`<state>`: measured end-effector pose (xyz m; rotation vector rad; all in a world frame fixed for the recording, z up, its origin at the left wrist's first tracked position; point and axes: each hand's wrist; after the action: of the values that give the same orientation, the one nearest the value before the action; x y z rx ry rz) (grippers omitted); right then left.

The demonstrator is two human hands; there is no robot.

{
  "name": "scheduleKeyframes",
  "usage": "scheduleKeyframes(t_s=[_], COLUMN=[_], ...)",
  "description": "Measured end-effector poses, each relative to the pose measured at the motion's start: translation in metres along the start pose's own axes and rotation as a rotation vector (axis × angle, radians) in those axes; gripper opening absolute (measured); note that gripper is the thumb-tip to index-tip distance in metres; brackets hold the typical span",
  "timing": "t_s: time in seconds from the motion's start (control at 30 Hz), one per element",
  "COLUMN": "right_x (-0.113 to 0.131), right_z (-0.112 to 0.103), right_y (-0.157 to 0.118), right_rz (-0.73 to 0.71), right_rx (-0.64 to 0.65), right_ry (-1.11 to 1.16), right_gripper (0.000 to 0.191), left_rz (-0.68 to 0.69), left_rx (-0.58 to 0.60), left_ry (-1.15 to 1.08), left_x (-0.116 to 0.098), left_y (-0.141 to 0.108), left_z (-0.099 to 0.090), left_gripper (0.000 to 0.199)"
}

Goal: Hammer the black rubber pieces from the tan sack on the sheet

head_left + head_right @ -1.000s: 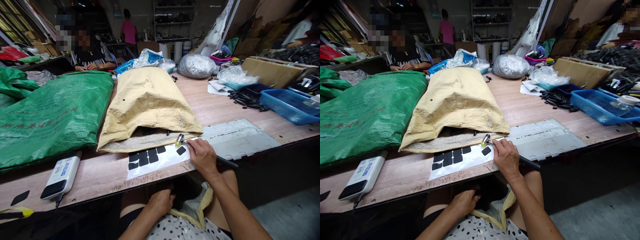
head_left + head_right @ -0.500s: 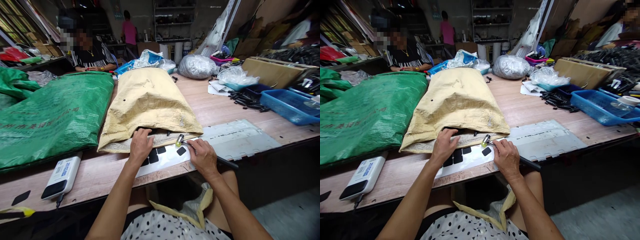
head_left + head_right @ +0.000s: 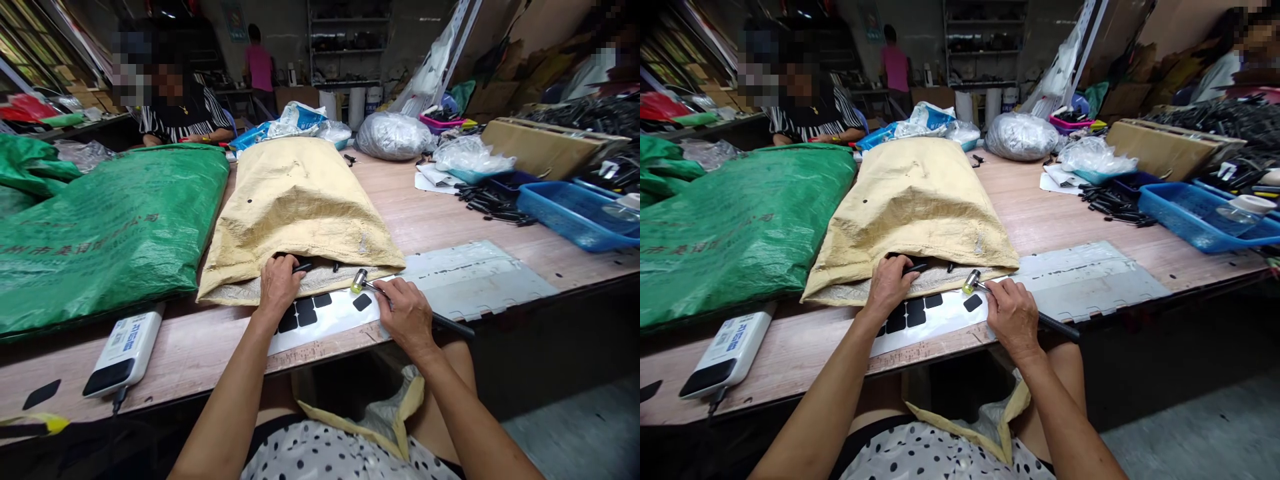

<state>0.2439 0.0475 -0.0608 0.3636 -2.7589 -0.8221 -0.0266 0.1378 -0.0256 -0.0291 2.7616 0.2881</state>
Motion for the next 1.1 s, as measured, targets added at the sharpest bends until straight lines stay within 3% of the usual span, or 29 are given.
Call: scheduleKeyframes(t_s=[0.2,0.37,0.67,0.77,0.87,1.1], right_x=[0.001,0.002,0.0,0.013,0.034,0.065], right_z=[-0.001,-0.002,-0.01,-0.023,-0.032,-0.032], right_y=[0.0,0.0,0.005,0.008,0.01,0.008], right_rz=[0.006,-0.001,-0.03,-0.024,-0.032,-0.118], right_rx=[0.004,0.004,0.019,-0.035,0.013,0.108], right_ry=[-0.011,-0.021,0.091,0.286,0.489,0.558], right_gripper=[0.021,0.021,0.025,0.028,0.027,0.031], left_rz=[0.229,0.228,0.189,0.172,0.159,0.128], left_rx=[0.175,0.234,0.256,0.271,0.27,0.257], left_ry=[-0.293,-0.376,-0.459,-0.48,-0.511,-0.539], left_x=[-0.009,-0.008,-0.004,-0.005,-0.004,-0.003], left_y=[-0.048,-0.075,-0.071,-0.07,-0.07,-0.07], left_z=[-0.014,-0.007,-0.002,-0.002,-0.001,0.004], left_gripper=[0.009,0.01,0.014,0.014,0.014,0.019])
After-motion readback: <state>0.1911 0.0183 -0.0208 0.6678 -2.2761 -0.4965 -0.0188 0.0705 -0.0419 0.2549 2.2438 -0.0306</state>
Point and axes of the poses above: each hand's wrist, its own y-axis towards the middle knuckle, its own z-axis out of the palm, x = y × z, and after that the axes turned 10 degrees about -z, right-handed
